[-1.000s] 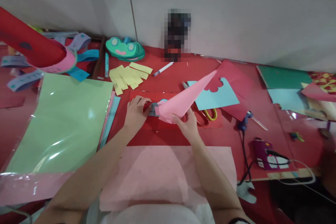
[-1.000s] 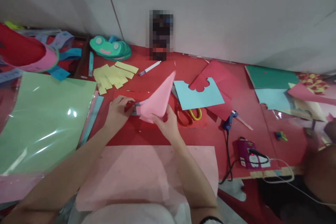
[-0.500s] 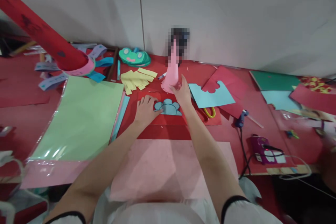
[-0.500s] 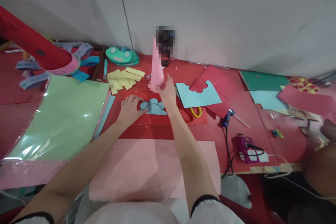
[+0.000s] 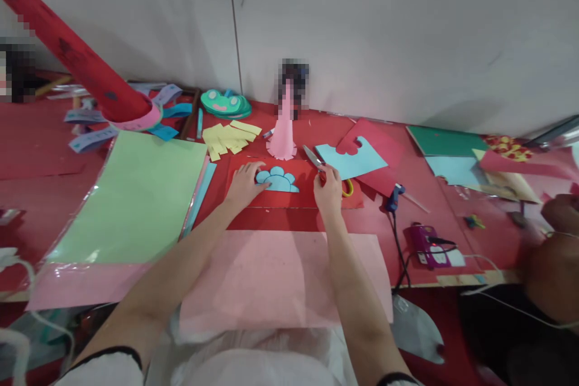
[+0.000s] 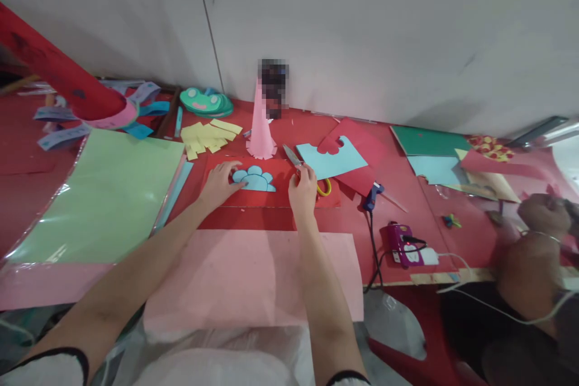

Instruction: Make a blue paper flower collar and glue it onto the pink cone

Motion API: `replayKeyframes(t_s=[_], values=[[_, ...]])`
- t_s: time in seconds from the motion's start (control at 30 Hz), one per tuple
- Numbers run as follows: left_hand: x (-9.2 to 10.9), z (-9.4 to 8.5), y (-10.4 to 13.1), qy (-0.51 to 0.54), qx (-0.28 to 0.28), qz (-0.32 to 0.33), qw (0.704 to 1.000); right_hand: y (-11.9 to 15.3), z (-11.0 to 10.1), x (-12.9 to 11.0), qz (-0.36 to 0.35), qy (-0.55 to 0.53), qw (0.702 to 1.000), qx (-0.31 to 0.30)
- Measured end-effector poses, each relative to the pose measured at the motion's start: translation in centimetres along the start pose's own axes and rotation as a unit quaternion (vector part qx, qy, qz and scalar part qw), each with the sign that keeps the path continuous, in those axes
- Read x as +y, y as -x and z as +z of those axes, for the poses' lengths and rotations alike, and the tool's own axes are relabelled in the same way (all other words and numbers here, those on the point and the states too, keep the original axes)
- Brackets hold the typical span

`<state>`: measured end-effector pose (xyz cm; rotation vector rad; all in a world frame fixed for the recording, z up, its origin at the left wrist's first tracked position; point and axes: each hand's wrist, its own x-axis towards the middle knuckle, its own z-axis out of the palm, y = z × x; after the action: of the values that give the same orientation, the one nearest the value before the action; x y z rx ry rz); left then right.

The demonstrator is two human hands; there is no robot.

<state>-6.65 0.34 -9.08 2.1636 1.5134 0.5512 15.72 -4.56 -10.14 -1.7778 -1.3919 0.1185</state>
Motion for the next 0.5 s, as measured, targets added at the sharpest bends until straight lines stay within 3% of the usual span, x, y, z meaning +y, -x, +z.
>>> replayKeyframes(t_s=[0.17, 0.27, 0.33, 0.5], values=[[-0.6, 0.2, 0.2, 0.002, 0.029, 0.042, 0.999, -0.8, -0.6, 0.7, 0.039, 0.062, 0.997, 0.024], [-0.8, 0.2, 0.2, 0.037, 0.053, 0.065, 0.996, -0.6, -0.6, 1.0, 0.043, 0.058, 0.997, 0.017], [-0.8, 0.1, 0.3, 0.042, 0.041, 0.073, 0.996, -0.5, -0.5, 0.7, 0.037, 0.033, 0.999, 0.006], [-0.4, -0.1, 0.3, -0.013, -0.028, 0.073, 0.997, -1.2, 1.4, -2.9, -0.051, -0.051, 0.990, -0.122]])
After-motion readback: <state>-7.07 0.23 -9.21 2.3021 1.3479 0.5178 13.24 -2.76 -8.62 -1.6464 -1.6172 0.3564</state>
